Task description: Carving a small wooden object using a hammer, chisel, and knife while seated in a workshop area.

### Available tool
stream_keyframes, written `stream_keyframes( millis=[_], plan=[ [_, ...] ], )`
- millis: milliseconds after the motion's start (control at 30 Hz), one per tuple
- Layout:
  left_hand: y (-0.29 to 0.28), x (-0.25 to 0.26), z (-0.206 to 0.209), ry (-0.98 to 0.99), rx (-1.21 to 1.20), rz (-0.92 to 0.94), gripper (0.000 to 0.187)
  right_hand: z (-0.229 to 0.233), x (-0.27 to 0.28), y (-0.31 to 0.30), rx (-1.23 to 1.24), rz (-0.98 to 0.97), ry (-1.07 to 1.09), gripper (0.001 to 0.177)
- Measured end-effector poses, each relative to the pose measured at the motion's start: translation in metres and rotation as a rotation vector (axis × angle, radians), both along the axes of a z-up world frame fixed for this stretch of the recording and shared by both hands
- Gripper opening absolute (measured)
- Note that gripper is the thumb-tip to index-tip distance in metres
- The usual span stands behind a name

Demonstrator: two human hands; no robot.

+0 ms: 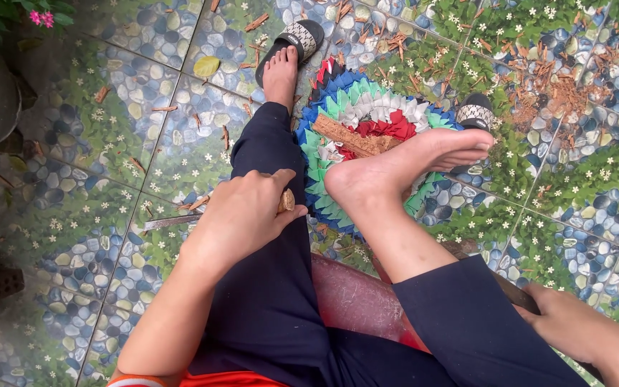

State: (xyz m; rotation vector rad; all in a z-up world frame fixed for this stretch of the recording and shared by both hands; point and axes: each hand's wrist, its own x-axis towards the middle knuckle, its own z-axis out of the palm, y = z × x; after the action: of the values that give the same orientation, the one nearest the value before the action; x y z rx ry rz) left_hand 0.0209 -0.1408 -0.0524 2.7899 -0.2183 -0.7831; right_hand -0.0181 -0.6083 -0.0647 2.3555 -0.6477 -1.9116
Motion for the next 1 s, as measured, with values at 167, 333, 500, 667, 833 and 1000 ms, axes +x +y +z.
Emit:
stream_keyframes(
  millis=[167,333,500,667,833,1000],
  plan=[
    [0.000,0.000,0.000,0.014,-0.006,-0.001,0.045,-0.004,-0.004,-0.008,-0.013,0.034,0.012,0.047],
    [0.000,0.000,0.000,0.013,-0.003,0.006,0.046,0.001,0.001,0.000,0.004,0.004,0.011,0.046],
    [0.000,0.001,0.000,0.035,-0.010,0.013,0.044,0.000,0.001,-0.001,0.026,-0.017,-0.001,0.048],
    [0.000,0.000,0.000,0.007,-0.004,-0.003,0.046,-0.005,-0.002,-0.008,0.017,0.028,0.017,0.051],
    [0.000,0.001,0.000,-0.006,0.000,-0.006,0.048,-0.005,-0.002,-0.008,0.002,0.026,0.013,0.048],
    [0.001,0.000,0.000,-0.013,-0.004,-0.001,0.046,-0.006,-0.001,-0.007,0.017,0.003,0.000,0.052]
  ],
)
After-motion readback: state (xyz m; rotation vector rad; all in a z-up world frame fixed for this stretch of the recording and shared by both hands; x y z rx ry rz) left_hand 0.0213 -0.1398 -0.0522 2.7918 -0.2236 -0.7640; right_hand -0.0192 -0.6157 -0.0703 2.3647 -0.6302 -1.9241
